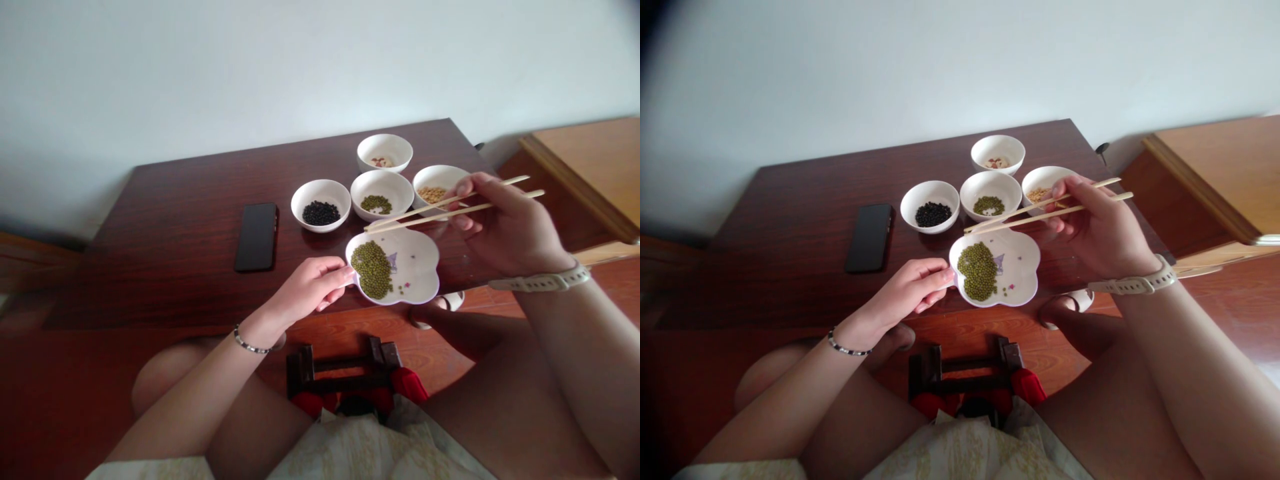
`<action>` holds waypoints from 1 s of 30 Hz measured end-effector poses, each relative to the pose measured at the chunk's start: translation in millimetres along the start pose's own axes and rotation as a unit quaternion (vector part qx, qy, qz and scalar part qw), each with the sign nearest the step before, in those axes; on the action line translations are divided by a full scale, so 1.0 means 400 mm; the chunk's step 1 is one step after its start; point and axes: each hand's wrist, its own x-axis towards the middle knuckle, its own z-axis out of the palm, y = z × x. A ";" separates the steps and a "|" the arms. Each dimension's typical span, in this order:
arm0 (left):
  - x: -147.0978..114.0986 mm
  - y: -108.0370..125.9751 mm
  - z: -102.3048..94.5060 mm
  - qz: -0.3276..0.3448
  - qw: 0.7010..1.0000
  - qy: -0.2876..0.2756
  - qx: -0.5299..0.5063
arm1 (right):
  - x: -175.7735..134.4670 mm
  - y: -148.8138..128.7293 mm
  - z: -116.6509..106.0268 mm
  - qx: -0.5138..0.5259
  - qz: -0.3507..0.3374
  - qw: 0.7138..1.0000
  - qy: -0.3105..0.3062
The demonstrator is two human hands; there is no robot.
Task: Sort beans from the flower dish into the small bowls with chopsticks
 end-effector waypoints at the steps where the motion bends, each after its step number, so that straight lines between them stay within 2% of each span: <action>1: -0.002 0.004 0.001 -0.001 1.000 0.001 0.001 | 0.008 0.001 -0.003 0.010 -0.015 1.000 0.023; 4: -0.008 0.015 0.002 -0.006 1.000 0.005 0.006 | 0.028 0.002 -0.011 0.021 -0.054 0.996 0.068; 6: -0.011 0.019 0.003 -0.008 1.000 0.009 0.009 | 0.034 0.000 -0.017 0.015 -0.067 0.995 0.072; 10: -0.014 0.021 0.005 -0.008 1.000 0.013 0.019 | 0.019 -0.017 -0.025 -0.027 -0.053 0.998 0.036; 15: -0.017 0.026 0.004 -0.014 1.000 0.006 0.025 | -0.016 -0.037 -0.025 -0.102 0.034 0.993 -0.042; 23: -0.012 0.031 0.003 -0.025 0.999 -0.003 0.022 | -0.008 -0.021 -0.057 -0.153 0.046 0.987 -0.037; 30: -0.006 0.017 0.001 -0.012 0.999 -0.005 0.030 | -0.017 -0.010 -0.049 -0.132 0.024 0.990 -0.042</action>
